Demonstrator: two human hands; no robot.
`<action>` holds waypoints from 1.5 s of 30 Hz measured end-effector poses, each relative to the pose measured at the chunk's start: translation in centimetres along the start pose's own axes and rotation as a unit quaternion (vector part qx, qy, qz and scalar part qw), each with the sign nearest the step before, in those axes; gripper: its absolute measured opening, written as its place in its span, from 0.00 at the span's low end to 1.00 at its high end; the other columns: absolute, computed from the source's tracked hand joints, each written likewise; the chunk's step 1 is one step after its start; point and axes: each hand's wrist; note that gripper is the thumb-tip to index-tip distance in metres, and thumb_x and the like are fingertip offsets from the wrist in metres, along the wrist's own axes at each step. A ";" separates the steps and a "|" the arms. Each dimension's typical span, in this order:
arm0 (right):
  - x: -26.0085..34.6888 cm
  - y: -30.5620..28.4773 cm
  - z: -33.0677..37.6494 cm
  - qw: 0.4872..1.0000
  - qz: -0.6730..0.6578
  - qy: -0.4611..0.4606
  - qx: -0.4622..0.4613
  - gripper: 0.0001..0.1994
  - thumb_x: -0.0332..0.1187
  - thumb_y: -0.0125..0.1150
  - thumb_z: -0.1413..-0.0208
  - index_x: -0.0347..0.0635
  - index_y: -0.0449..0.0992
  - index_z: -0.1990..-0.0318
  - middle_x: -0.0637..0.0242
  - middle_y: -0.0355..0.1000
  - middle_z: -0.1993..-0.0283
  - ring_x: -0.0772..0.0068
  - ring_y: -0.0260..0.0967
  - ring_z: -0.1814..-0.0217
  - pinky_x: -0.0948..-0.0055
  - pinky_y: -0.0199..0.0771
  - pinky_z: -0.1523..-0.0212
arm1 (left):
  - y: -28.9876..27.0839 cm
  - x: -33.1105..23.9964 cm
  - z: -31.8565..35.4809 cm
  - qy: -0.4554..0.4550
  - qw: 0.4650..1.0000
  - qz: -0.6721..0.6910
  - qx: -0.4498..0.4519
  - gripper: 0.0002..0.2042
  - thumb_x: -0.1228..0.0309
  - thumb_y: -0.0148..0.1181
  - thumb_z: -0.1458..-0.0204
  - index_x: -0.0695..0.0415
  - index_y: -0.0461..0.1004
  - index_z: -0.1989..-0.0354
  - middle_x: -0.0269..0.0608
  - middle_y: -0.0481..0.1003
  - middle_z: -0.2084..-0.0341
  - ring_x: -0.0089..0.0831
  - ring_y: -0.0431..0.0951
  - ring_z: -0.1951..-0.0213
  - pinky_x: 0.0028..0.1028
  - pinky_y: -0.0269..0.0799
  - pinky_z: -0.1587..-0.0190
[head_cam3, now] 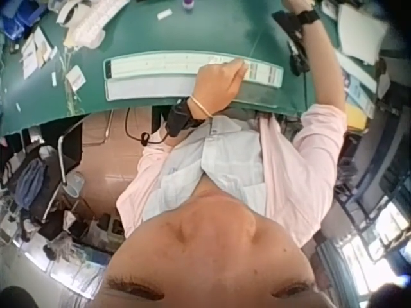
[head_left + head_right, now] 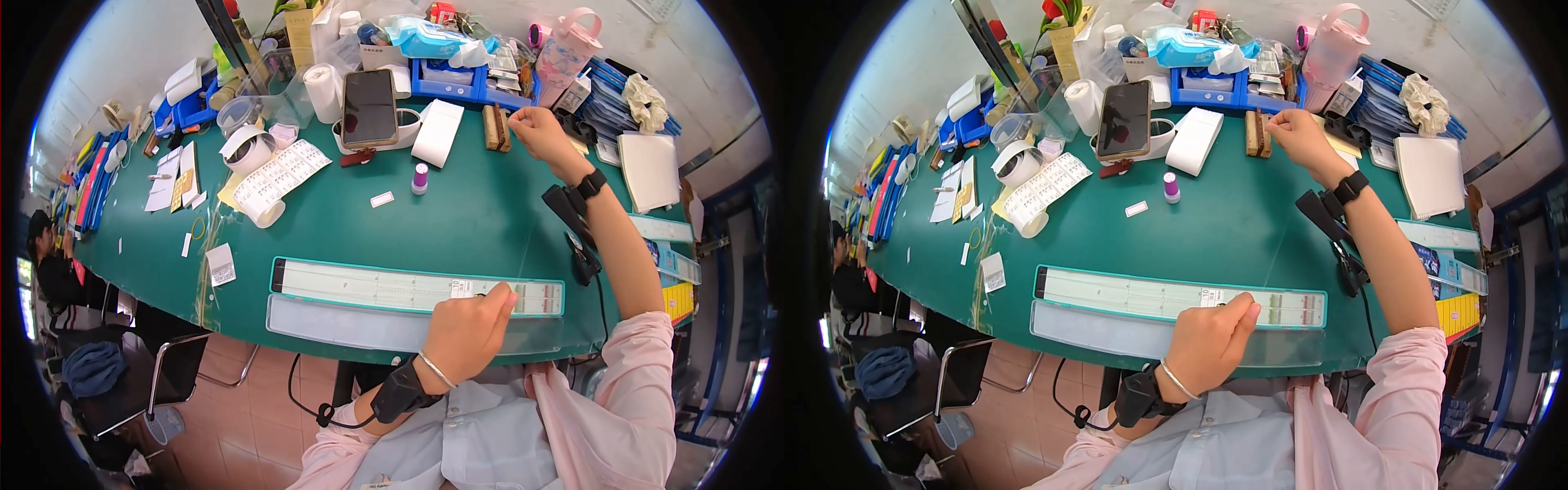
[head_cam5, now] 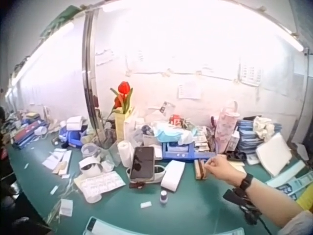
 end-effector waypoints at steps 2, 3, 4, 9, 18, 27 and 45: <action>-0.2 0.0 0.5 1.000 0.005 0.001 -0.004 0.09 0.36 0.60 0.34 0.38 0.76 0.60 0.76 0.68 0.73 0.85 0.60 0.73 0.79 0.58 0.73 | 0.0 0.1 0.1 -0.002 1.000 -0.004 0.002 0.14 0.65 0.47 0.30 0.57 0.70 0.69 0.45 0.68 0.88 0.47 0.72 0.84 0.40 0.64 0.80; -0.2 0.0 0.6 1.000 0.009 0.002 -0.008 0.09 0.36 0.60 0.34 0.39 0.75 0.59 0.76 0.68 0.73 0.85 0.60 0.73 0.79 0.57 0.74 | 0.0 0.3 0.1 -0.004 1.000 -0.001 0.003 0.14 0.65 0.47 0.30 0.57 0.70 0.69 0.44 0.68 0.88 0.47 0.72 0.84 0.40 0.64 0.80; -0.1 -0.1 0.7 1.000 0.010 0.002 -0.008 0.09 0.36 0.60 0.34 0.39 0.75 0.59 0.76 0.68 0.73 0.85 0.60 0.73 0.79 0.57 0.74 | 0.1 0.3 0.2 -0.006 1.000 0.002 0.003 0.14 0.65 0.47 0.30 0.57 0.70 0.69 0.44 0.68 0.88 0.47 0.72 0.84 0.40 0.64 0.80; 0.4 -0.3 0.3 0.999 -0.026 0.011 0.021 0.09 0.36 0.59 0.34 0.39 0.75 0.58 0.77 0.67 0.72 0.86 0.60 0.73 0.80 0.56 0.75 | 0.3 -0.1 0.1 -0.001 1.000 0.004 0.006 0.15 0.64 0.47 0.30 0.57 0.70 0.69 0.45 0.68 0.88 0.48 0.73 0.84 0.41 0.64 0.79; 1.8 0.3 -0.7 0.998 -0.001 -0.062 -0.018 0.09 0.35 0.60 0.34 0.37 0.76 0.59 0.76 0.70 0.71 0.85 0.62 0.69 0.78 0.61 0.70 | 0.4 0.1 0.3 -0.013 1.000 -0.018 0.000 0.15 0.64 0.46 0.30 0.57 0.70 0.70 0.44 0.69 0.88 0.48 0.73 0.84 0.41 0.65 0.80; -1.0 0.1 -0.6 1.000 -0.008 0.000 -0.025 0.09 0.35 0.60 0.35 0.37 0.75 0.59 0.73 0.71 0.69 0.82 0.65 0.67 0.77 0.66 0.66 | 0.3 0.5 0.4 -0.025 0.999 -0.036 0.026 0.15 0.64 0.46 0.30 0.56 0.70 0.69 0.43 0.71 0.87 0.46 0.74 0.83 0.40 0.66 0.79; -1.4 0.4 1.7 0.999 -0.028 0.018 0.028 0.09 0.36 0.59 0.33 0.40 0.75 0.57 0.76 0.68 0.70 0.86 0.59 0.74 0.80 0.56 0.76 | 0.5 0.6 0.3 -0.031 0.999 -0.014 0.042 0.16 0.64 0.45 0.30 0.56 0.70 0.71 0.41 0.73 0.86 0.45 0.75 0.82 0.38 0.67 0.77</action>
Point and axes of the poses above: each hand's wrist, its own z-axis away from the middle knuckle, its own y-axis out of the palm, x = y × z
